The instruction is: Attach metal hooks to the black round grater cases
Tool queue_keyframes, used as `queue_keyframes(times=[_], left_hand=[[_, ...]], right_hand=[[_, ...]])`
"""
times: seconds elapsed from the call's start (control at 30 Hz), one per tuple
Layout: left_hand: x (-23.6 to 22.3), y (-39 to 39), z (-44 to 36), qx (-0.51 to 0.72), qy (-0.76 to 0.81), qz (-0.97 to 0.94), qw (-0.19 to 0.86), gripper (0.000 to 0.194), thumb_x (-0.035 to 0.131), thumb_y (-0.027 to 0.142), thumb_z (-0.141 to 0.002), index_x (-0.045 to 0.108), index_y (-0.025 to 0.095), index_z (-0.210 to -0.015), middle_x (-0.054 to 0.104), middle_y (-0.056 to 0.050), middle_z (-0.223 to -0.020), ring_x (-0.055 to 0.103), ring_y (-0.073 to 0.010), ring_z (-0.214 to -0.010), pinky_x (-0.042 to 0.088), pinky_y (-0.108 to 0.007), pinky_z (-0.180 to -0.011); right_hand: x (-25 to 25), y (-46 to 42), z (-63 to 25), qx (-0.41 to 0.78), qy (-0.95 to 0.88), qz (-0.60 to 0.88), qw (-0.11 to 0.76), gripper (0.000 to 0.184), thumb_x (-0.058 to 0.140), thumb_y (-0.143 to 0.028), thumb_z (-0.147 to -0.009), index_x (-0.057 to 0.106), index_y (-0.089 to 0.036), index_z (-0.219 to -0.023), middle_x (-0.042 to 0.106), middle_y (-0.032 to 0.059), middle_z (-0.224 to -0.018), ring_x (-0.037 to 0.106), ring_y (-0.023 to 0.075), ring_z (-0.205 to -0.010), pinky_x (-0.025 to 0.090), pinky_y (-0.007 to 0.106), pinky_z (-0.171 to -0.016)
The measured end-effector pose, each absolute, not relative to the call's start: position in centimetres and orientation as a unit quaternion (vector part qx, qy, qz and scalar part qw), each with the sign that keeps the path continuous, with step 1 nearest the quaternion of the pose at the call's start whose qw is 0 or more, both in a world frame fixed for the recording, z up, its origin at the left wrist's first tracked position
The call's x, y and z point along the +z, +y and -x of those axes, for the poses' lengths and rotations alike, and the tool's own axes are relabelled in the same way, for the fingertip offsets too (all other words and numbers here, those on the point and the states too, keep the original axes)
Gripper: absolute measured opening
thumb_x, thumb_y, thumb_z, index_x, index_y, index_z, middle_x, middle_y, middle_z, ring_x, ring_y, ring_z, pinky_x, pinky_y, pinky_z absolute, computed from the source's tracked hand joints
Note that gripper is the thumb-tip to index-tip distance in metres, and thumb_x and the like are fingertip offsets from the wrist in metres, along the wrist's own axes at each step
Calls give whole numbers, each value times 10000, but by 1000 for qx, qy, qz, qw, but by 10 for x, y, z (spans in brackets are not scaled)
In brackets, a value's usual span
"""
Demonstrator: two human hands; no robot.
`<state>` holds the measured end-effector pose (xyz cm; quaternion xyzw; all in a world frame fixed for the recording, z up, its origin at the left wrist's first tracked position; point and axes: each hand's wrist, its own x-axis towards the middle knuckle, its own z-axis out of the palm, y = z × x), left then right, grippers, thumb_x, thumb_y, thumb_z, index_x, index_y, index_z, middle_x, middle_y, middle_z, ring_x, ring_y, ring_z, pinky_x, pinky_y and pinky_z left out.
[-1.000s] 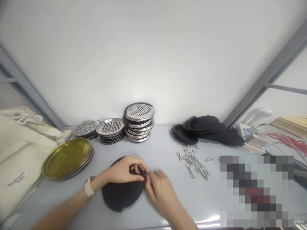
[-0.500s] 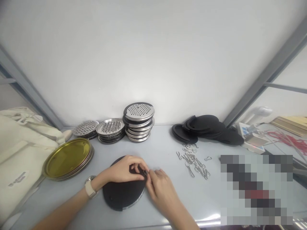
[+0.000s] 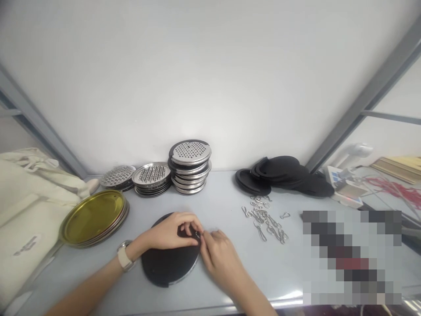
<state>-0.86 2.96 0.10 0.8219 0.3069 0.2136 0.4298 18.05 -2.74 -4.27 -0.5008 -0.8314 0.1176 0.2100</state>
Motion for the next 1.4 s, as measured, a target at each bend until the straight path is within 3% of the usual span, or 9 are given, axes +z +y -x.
queue_keyframes(times=[1.4], left_hand=[[6,29,8,194,316,-815,444,252,671,188,-733,669,190,-986,682,-6,-928,543,-79,-695,446,-175,-652]], right_hand=[[-47,-30,-180,57,-846,485,213,237,323,-149,-941,485,-187,-771,529,26,-652,501,180,-620,376,306,-639]])
